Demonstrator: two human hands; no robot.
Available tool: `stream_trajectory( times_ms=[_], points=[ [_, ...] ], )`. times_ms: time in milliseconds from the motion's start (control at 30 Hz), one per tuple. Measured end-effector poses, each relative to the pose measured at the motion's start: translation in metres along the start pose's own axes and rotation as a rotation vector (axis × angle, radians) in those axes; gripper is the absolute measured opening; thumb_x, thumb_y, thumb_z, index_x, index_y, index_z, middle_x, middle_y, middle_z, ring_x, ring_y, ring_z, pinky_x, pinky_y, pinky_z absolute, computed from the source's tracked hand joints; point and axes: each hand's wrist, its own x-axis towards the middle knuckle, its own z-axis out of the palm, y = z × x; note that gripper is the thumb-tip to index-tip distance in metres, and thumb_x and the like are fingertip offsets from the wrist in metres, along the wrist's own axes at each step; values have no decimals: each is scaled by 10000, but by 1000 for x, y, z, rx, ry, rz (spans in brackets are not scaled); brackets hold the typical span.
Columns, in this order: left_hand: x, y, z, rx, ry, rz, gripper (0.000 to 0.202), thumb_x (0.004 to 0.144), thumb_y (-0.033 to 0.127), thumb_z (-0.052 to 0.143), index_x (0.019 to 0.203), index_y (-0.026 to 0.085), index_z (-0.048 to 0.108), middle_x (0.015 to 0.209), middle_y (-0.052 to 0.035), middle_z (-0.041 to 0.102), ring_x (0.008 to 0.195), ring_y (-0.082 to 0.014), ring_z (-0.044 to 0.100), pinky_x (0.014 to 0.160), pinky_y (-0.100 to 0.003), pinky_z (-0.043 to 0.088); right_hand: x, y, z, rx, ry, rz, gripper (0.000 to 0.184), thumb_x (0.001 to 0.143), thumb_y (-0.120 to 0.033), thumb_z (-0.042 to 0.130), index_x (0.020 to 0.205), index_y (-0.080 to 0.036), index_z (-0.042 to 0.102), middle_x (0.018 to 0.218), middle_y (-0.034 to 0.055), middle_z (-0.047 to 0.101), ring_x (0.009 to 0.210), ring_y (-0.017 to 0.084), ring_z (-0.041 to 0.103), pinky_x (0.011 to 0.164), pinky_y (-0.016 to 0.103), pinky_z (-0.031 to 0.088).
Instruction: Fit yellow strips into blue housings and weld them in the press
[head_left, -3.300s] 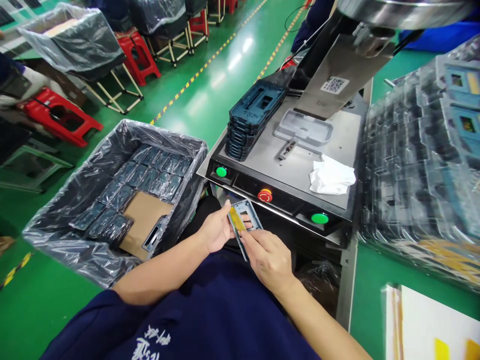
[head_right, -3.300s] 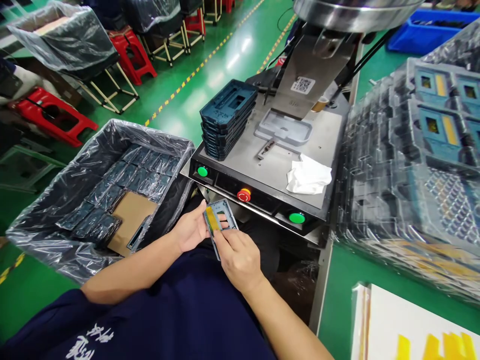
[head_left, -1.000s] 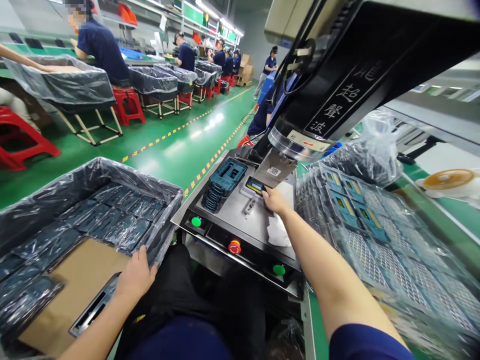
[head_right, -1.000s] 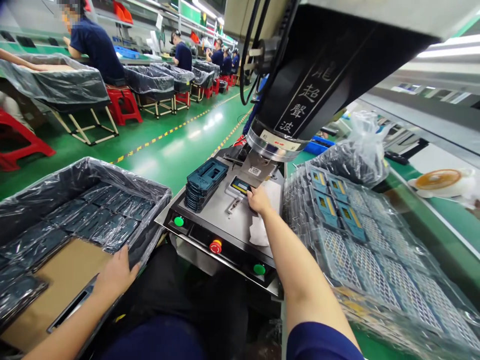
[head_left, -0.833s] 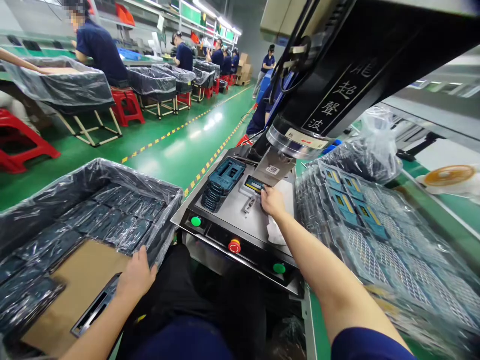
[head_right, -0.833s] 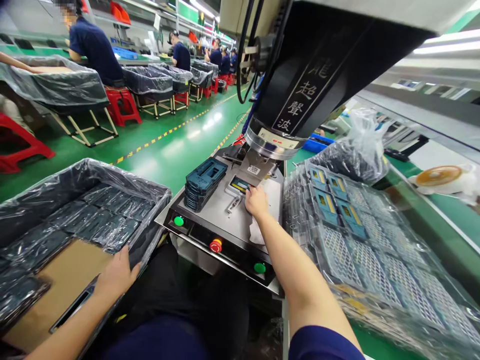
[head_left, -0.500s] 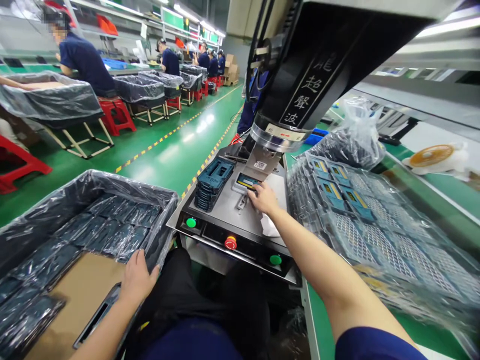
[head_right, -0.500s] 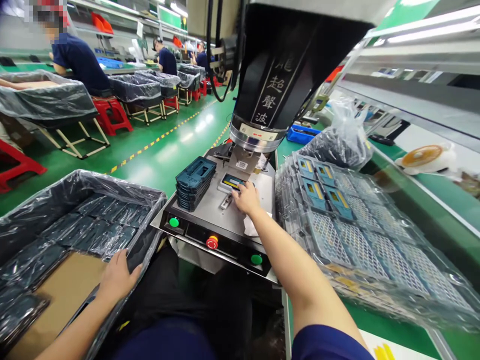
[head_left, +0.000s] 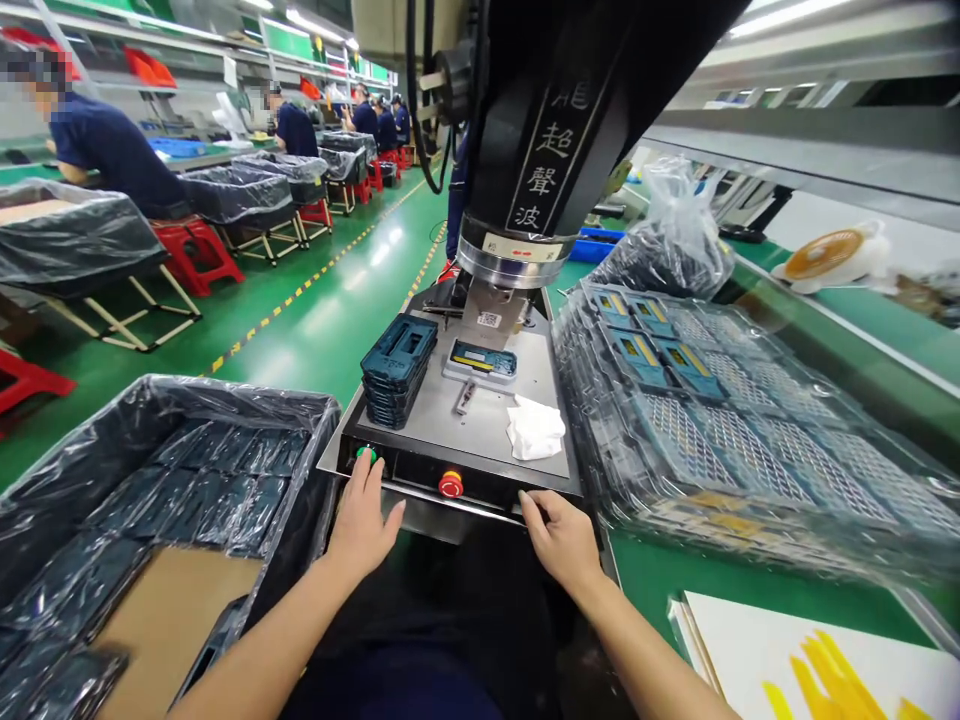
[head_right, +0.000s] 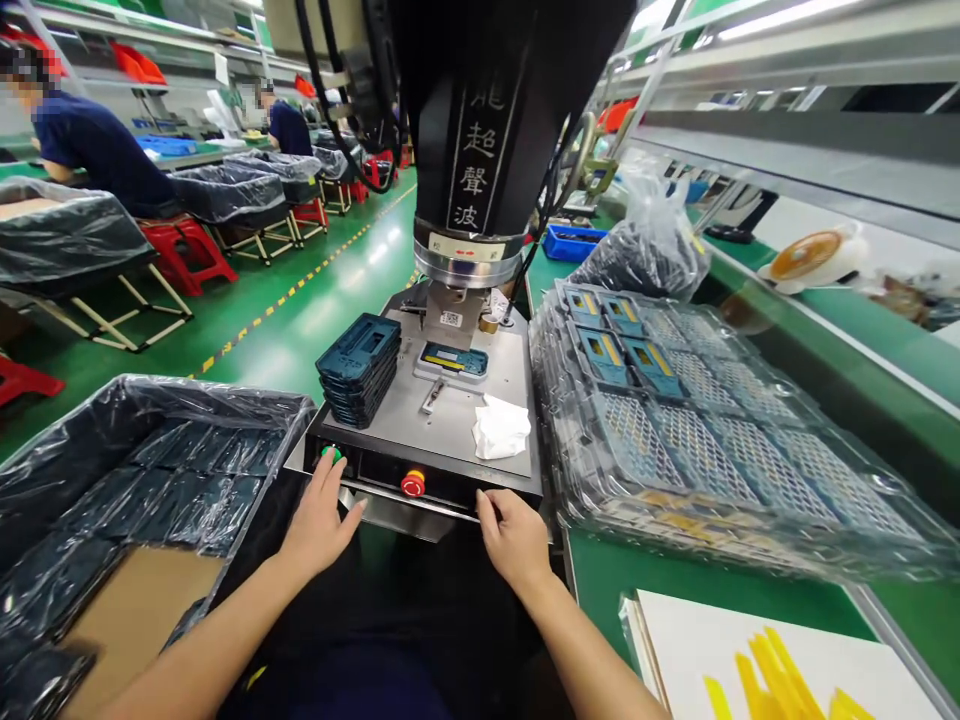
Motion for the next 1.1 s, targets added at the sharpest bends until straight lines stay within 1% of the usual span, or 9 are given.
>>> stream_trajectory(
  times_ms=[167,233,333,433,567,700,800,900,1100],
  points=[
    [2,3,10,-10,-55,-11,720,849,368,590,1477,99,367,1647,-190,4,1506,-394,82,1177,-549,298,-14,19,8,-73,78,-67,265,984,-291,455,863,-177,661,762,44,674,726,182,627,714,294,482],
    [1,3,6,-15,-83,2,758,832,375,614,1490,116,343,1650,-179,-12,1506,-389,95,1170,-537,317,-15,21,11,-81,87,-88,245,983,-272,456,888,-175,660,781,49,676,740,187,623,729,305,486],
    [1,-3,-4,-24,-34,0,696,854,403,591,1458,130,378,1616,-179,191,1473,-335,274,1167,-480,350,-16,20,13,-41,134,-76,208,974,-263,488,876,-183,654,771,37,676,725,175,631,717,295,488],
    [0,-20,-12,-7,129,-52,595,870,430,559,1372,125,461,1474,-181,417,1395,-301,403,1179,-460,336,-19,17,13,54,197,-62,175,962,-242,518,872,-187,658,743,19,675,672,146,636,677,263,491],
    [-8,-62,-19,118,193,-209,628,849,500,529,1306,70,507,1397,-222,451,1372,-341,401,1163,-484,341,-23,14,16,161,192,-70,143,940,-222,552,881,-190,678,771,12,704,675,134,660,672,240,506],
    [-18,-106,-24,331,40,-416,716,848,498,487,1343,-20,455,1391,-285,435,1392,-378,359,1143,-487,345,-23,16,18,205,169,-31,154,932,-235,555,881,-198,695,800,21,728,711,155,685,691,256,524],
    [-25,-126,-24,412,-150,-567,693,870,468,467,1359,-22,429,1373,-291,471,1351,-377,424,1104,-474,379,-22,17,17,221,153,0,177,939,-251,539,881,-204,699,801,27,731,714,167,689,694,273,531],
    [-29,-128,-22,372,-306,-689,648,888,466,448,1367,31,416,1316,-269,550,1250,-369,539,1014,-475,451,-22,17,17,214,129,9,199,947,-272,525,877,-207,700,778,30,725,689,169,682,675,284,528],
    [-26,-115,-25,339,-362,-785,598,888,526,418,1317,109,431,1264,-233,603,1156,-371,615,945,-475,487,-23,18,21,196,140,-25,178,938,-264,539,881,-200,695,766,32,716,673,164,673,658,281,525]
  ],
)
